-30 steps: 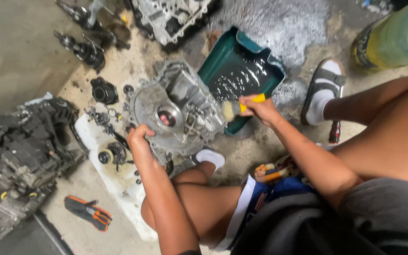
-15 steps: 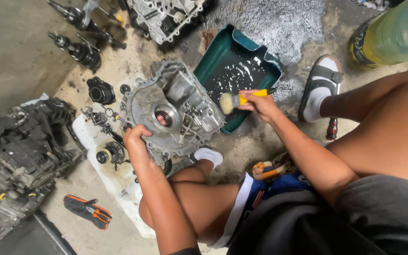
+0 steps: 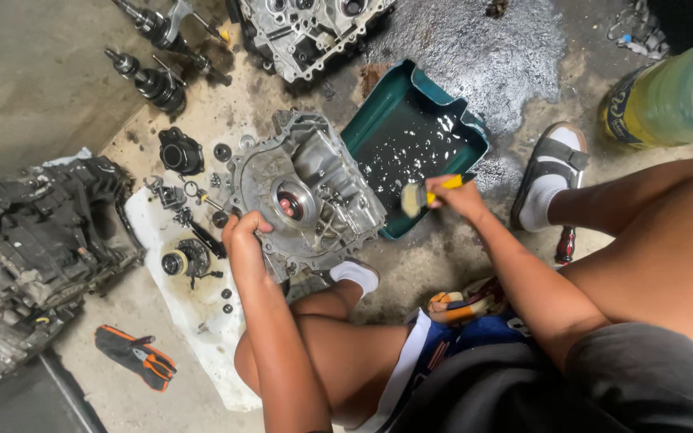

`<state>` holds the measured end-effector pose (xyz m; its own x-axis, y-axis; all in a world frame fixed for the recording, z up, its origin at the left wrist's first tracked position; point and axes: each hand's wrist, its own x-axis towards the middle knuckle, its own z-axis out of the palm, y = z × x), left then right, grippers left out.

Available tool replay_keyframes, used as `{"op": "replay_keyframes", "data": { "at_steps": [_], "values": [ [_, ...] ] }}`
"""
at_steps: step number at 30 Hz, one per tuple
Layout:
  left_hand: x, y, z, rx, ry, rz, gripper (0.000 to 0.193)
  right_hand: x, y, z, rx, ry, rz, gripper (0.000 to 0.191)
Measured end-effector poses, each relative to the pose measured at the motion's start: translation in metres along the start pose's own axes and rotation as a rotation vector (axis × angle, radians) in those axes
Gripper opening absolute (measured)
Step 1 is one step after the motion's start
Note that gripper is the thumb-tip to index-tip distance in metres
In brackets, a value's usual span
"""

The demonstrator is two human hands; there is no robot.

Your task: The person sits on the floor and uses a screwdriver to scrape residue from the inside of a disassembled engine casing. They then use a brush dipped in liquid from a green tray to scrub the interior surfaces of the casing.

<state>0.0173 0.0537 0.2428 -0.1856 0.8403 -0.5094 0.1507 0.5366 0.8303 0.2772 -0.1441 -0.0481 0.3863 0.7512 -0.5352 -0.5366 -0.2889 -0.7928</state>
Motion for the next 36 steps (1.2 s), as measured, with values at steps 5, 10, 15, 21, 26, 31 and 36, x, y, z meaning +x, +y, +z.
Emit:
{"op": "replay_keyframes", "data": {
  "at_steps": [5,10,15,21,26,31,36],
  "values": [
    [0.004,-0.011,0.004,-0.039,-0.081,0.074,0.021,0.022,-0.012,0.015,0.057,0.112,0.18,0.03],
    [-0.007,-0.011,0.013,-0.061,-0.163,0.051,0.015,0.044,-0.036,0.048,0.135,-0.113,0.446,0.044],
    [-0.029,-0.021,0.013,-0.113,-0.222,0.054,0.012,0.041,-0.076,0.037,0.439,-0.204,0.521,0.052],
    [0.013,-0.06,-0.004,-0.051,-0.32,-0.043,0.022,0.025,-0.103,0.011,0.11,0.166,0.113,0.031],
    [0.052,-0.129,-0.012,-0.335,-0.509,-0.44,0.041,0.042,-0.081,-0.002,-0.121,0.292,-0.121,0.033],
    [0.074,-0.187,0.002,-0.222,-0.21,-0.253,0.067,0.062,-0.07,0.003,-0.598,0.351,-0.265,0.04],
    [0.088,-0.197,-0.019,-0.131,-0.176,-0.212,0.088,0.06,-0.073,0.036,-0.624,0.259,-0.254,0.038]
  ]
}}
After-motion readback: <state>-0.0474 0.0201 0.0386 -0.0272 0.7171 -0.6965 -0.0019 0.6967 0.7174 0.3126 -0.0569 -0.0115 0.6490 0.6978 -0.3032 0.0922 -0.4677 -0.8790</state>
